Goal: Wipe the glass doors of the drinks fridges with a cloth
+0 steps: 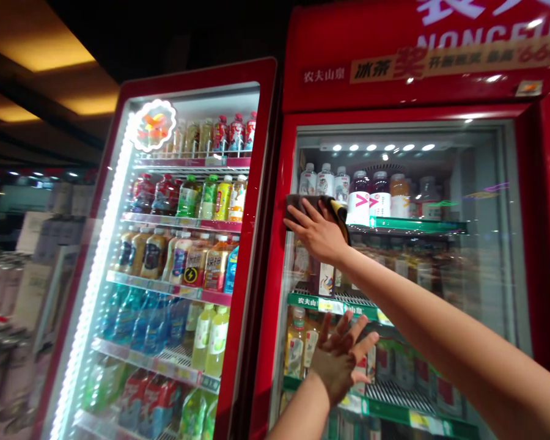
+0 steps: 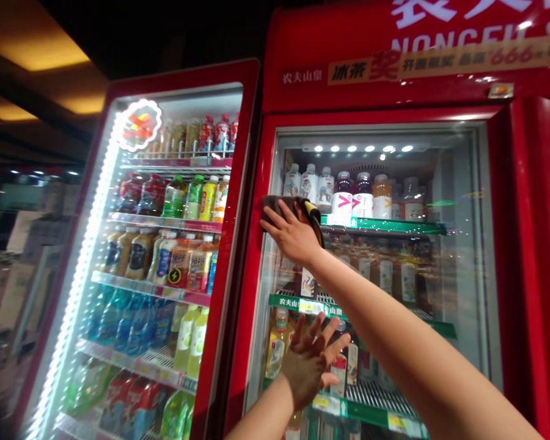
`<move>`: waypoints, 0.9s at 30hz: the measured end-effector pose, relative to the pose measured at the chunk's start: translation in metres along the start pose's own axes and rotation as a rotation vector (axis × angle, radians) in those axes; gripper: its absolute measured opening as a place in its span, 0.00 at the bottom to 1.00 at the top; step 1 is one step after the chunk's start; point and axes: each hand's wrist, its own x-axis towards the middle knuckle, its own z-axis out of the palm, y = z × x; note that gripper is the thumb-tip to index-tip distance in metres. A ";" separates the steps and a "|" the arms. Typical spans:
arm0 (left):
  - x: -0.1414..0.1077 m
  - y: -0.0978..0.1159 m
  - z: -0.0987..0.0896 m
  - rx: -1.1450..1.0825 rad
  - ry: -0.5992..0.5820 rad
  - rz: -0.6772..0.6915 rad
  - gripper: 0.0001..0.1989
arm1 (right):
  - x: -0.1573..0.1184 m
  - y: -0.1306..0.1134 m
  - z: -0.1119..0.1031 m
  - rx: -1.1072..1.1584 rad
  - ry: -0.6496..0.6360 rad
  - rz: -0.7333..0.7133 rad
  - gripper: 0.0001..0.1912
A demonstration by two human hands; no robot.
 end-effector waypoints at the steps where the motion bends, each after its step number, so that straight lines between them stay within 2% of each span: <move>1: 0.000 -0.002 0.000 0.010 0.012 0.013 0.51 | -0.002 0.003 -0.002 -0.002 -0.033 -0.043 0.25; 3: 0.001 -0.005 -0.001 0.032 0.039 0.035 0.50 | -0.006 0.021 -0.012 -0.020 -0.033 -0.014 0.26; 6: 0.004 -0.008 -0.001 0.063 0.069 0.050 0.46 | -0.022 0.057 -0.027 -0.079 0.091 0.237 0.26; 8: 0.006 -0.008 -0.002 0.072 0.068 0.060 0.45 | -0.042 0.066 -0.029 -0.123 0.178 0.394 0.26; 9: 0.007 -0.008 -0.002 0.070 0.056 0.059 0.45 | -0.053 0.063 -0.027 -0.141 0.199 0.428 0.26; 11: 0.008 -0.008 -0.004 0.056 0.024 0.052 0.44 | -0.073 0.049 -0.020 -0.158 0.171 0.384 0.25; 13: 0.008 -0.009 -0.004 0.048 -0.004 0.049 0.44 | -0.083 0.034 -0.015 -0.152 0.092 0.244 0.25; 15: 0.008 -0.010 -0.001 0.045 -0.013 0.052 0.44 | -0.080 0.034 -0.016 -0.143 0.041 0.161 0.25; 16: 0.008 -0.011 0.001 0.043 -0.014 0.056 0.44 | -0.076 0.041 -0.019 -0.142 0.036 0.159 0.26; 19: 0.008 -0.010 0.003 0.043 -0.025 0.058 0.44 | -0.068 0.081 -0.035 -0.164 0.094 0.281 0.25; 22: 0.010 -0.007 -0.004 0.076 -0.076 0.015 0.46 | -0.084 0.106 -0.045 -0.208 0.205 0.462 0.25; 25: 0.012 -0.005 -0.013 0.083 -0.116 0.010 0.47 | -0.110 0.090 -0.040 -0.237 0.222 0.529 0.25; 27: 0.014 -0.006 -0.017 0.069 -0.118 0.038 0.47 | -0.116 0.070 -0.035 -0.232 0.136 0.446 0.25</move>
